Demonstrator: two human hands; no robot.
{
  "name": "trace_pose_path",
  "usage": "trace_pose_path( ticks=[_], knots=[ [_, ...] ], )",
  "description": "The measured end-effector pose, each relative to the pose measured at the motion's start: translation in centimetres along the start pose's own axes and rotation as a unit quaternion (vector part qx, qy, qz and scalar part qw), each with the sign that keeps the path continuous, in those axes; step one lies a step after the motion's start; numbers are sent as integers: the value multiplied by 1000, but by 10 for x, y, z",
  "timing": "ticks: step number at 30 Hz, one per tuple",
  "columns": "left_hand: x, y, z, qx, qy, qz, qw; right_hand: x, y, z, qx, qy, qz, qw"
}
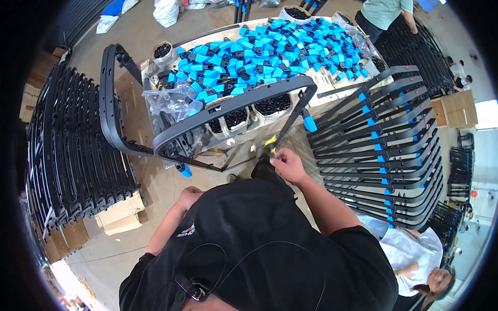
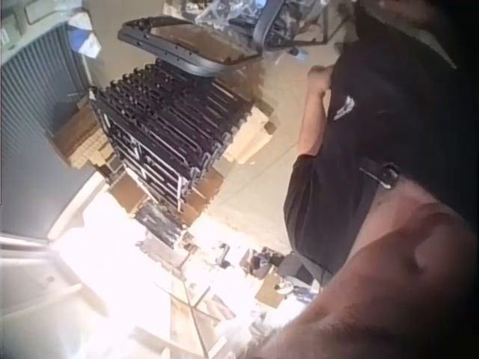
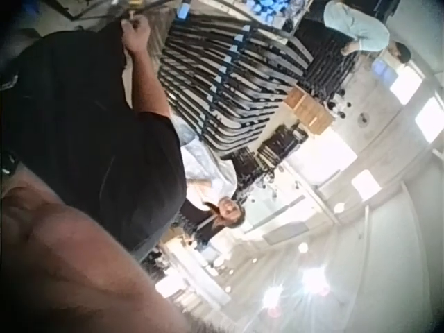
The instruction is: Assembling plastic caps and bushings onto a metal frame.
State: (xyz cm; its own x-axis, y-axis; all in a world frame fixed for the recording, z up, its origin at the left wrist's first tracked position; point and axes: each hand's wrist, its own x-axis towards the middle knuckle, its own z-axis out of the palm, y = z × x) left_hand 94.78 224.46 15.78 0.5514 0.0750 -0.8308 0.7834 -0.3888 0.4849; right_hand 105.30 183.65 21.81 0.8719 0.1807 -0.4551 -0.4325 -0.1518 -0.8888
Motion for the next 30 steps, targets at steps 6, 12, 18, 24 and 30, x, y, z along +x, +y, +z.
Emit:
trace_pose_path(
  ticks=[6, 12, 18, 24, 30],
  knots=[
    [-3, 61, 29, 61, 25, 130, 989, 22, -38, 12, -89, 69, -53, 992],
    [23, 150, 50, 11, 175, 339, 924, -12, -41, -27, 4, 69, -154, 986],
    [68, 257, 45, 239, 280, 159, 916, -13, -37, -71, -75, 148, -203, 965],
    [58, 278, 58, 253, 295, 155, 908, -8, -18, -162, 115, 159, -166, 966],
    [5, 304, 150, -110, 57, 168, 978, 37, 10, -226, -14, 260, -144, 955]
  ],
)
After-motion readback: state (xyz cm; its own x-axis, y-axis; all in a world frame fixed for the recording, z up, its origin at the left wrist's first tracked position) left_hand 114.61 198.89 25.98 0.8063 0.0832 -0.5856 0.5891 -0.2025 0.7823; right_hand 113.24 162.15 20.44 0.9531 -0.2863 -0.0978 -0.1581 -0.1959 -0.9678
